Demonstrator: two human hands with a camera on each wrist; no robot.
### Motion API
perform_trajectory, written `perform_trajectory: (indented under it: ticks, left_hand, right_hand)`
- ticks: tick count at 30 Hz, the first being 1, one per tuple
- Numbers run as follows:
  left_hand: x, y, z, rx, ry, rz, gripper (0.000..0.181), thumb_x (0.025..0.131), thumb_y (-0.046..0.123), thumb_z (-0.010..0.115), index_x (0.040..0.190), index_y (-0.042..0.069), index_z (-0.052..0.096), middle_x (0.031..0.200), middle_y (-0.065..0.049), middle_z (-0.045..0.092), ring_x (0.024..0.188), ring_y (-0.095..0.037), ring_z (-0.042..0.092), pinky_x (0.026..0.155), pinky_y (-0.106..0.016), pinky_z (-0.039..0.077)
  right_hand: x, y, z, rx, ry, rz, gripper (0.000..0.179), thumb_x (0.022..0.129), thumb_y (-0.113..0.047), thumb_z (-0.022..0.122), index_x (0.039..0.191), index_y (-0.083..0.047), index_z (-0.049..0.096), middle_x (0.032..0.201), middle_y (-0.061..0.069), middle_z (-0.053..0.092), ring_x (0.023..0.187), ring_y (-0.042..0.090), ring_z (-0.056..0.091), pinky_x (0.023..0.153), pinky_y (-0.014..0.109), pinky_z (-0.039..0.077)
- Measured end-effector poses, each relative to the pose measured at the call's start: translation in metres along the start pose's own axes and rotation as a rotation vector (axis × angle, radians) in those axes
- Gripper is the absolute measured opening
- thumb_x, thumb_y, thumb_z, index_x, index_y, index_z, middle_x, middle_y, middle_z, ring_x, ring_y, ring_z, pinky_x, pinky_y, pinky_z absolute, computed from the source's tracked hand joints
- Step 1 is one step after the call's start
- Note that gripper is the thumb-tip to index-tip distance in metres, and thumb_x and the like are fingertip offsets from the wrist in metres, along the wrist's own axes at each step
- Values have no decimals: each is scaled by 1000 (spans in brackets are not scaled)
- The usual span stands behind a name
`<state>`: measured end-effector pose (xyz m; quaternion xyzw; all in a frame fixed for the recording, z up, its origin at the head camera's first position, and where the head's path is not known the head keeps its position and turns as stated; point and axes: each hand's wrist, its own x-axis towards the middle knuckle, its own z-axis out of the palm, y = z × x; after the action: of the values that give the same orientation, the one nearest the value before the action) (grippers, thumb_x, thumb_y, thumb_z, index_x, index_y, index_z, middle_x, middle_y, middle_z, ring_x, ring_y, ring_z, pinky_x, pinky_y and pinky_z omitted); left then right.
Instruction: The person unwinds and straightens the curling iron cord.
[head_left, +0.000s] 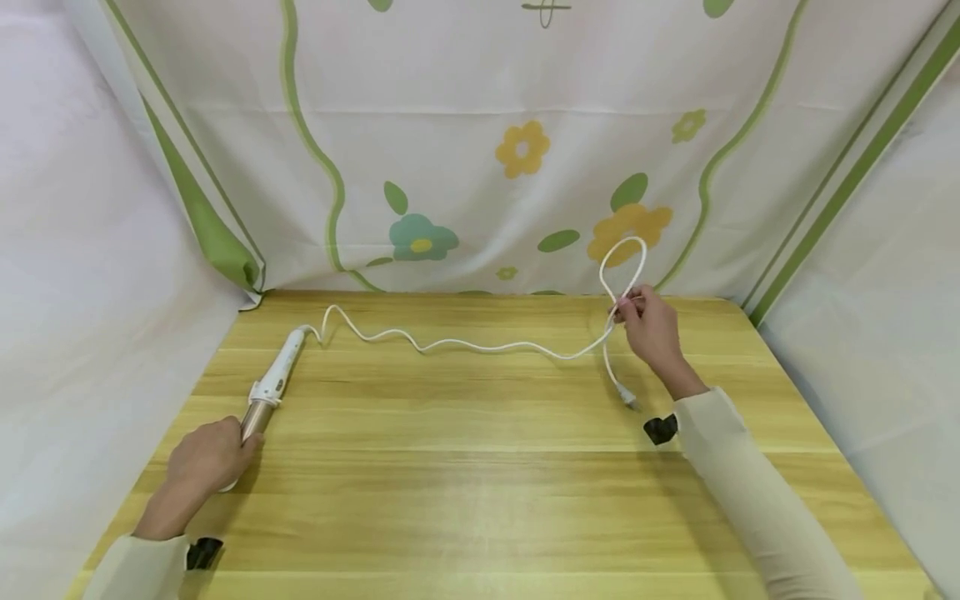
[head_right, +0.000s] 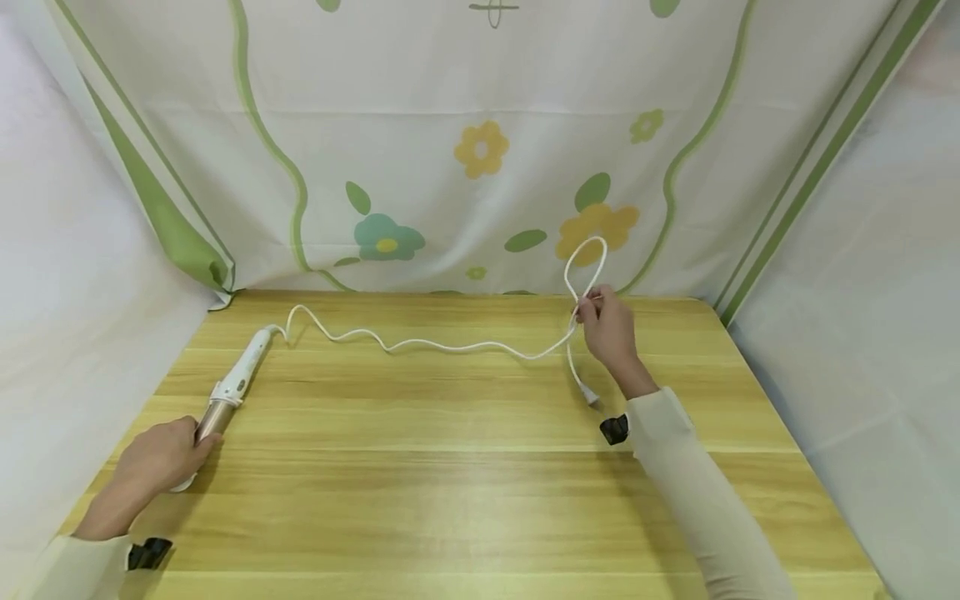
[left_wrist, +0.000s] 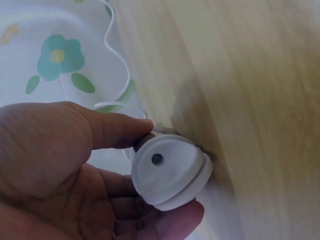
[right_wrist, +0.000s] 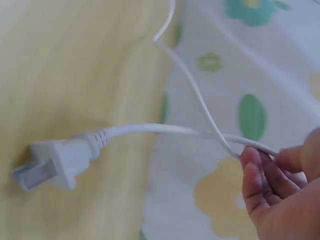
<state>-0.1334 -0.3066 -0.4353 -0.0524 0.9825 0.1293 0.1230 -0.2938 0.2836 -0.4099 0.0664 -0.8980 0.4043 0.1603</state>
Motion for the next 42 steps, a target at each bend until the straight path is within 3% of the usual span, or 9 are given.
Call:
perform_trajectory:
  ticks: [5, 9, 12, 15, 20, 27, 35, 38, 42]
  left_hand:
    - [0, -1, 1, -1, 6, 3, 35, 100, 25, 51, 72, 4, 50, 58, -6, 46, 48, -17, 42, 44, -30, 35]
    - [0, -1, 1, -4, 6, 4, 35, 100, 25, 51, 73, 3, 50, 58, -6, 46, 48, -17, 42, 44, -31, 35]
    - [0, -1, 0, -4, 2, 2, 35, 100, 24, 50, 73, 3, 50, 58, -6, 46, 48, -17, 42, 44, -31, 35]
    - [0, -1, 1, -3, 1, 3, 35, 100, 24, 50, 73, 3, 50, 58, -6, 46, 48, -17, 42, 44, -31, 35]
    - [1, -1, 2, 0, 3, 6, 35, 100, 24, 50, 72, 3, 50, 58, -6, 46, 48, -17, 42, 44, -31, 35]
    - [2, -2, 2, 7, 8, 0, 35, 100, 25, 51, 73, 3, 50, 59, -7, 46, 48, -18, 42, 44, -31, 36]
    - [2, -2, 1, 15, 17, 18, 36, 100, 25, 51, 72, 3, 50, 58, -7, 46, 48, -18, 42, 44, -31, 35]
    - [1, -2, 1, 14, 20, 24, 35, 100, 24, 52, 72, 3, 50, 58, -7, 46, 47, -18, 42, 44, -31, 35]
    - [2, -2, 1, 7, 14, 23, 35, 100, 24, 51, 73, 2, 50, 58, -7, 46, 48, -18, 42, 44, -31, 36]
  right_hand:
    - [6, -18, -15, 597, 110, 149, 22, 104, -18, 50, 109, 4, 51, 90, 11, 72, 74, 8, 71, 71, 23, 57]
    - [9, -29, -29, 1077, 135, 174, 13, 103, -11, 49, 103, 2, 47, 85, 10, 72, 73, 16, 72, 70, 23, 57]
    - [11, -35, -41, 1279, 94, 206, 12, 103, -9, 46, 100, 3, 48, 84, 13, 71, 73, 19, 72, 70, 25, 58]
    - [10, -37, -52, 1340, 23, 251, 13, 102, -8, 50, 99, 3, 55, 83, 14, 72, 74, 20, 71, 70, 25, 58]
    - [5, -28, -68, 1214, -140, 308, 17, 100, -9, 56, 94, -1, 69, 82, 10, 73, 75, 18, 70, 71, 25, 57]
    - [-8, 1, -90, 735, -323, 346, 23, 103, -15, 54, 92, -13, 73, 82, 0, 73, 75, 11, 71, 70, 23, 57]
    - [-23, 45, -108, 136, -321, 394, 44, 107, -23, 38, 124, 15, 54, 78, -8, 64, 68, 2, 63, 67, 25, 57]
    - [-24, 65, -113, 53, -305, 404, 50, 107, -21, 35, 133, 21, 45, 83, -9, 60, 69, -2, 61, 68, 23, 57]
    - [-27, 96, -115, 55, -285, 452, 50, 107, -18, 38, 139, 21, 38, 91, -6, 63, 73, -6, 62, 75, 24, 57]
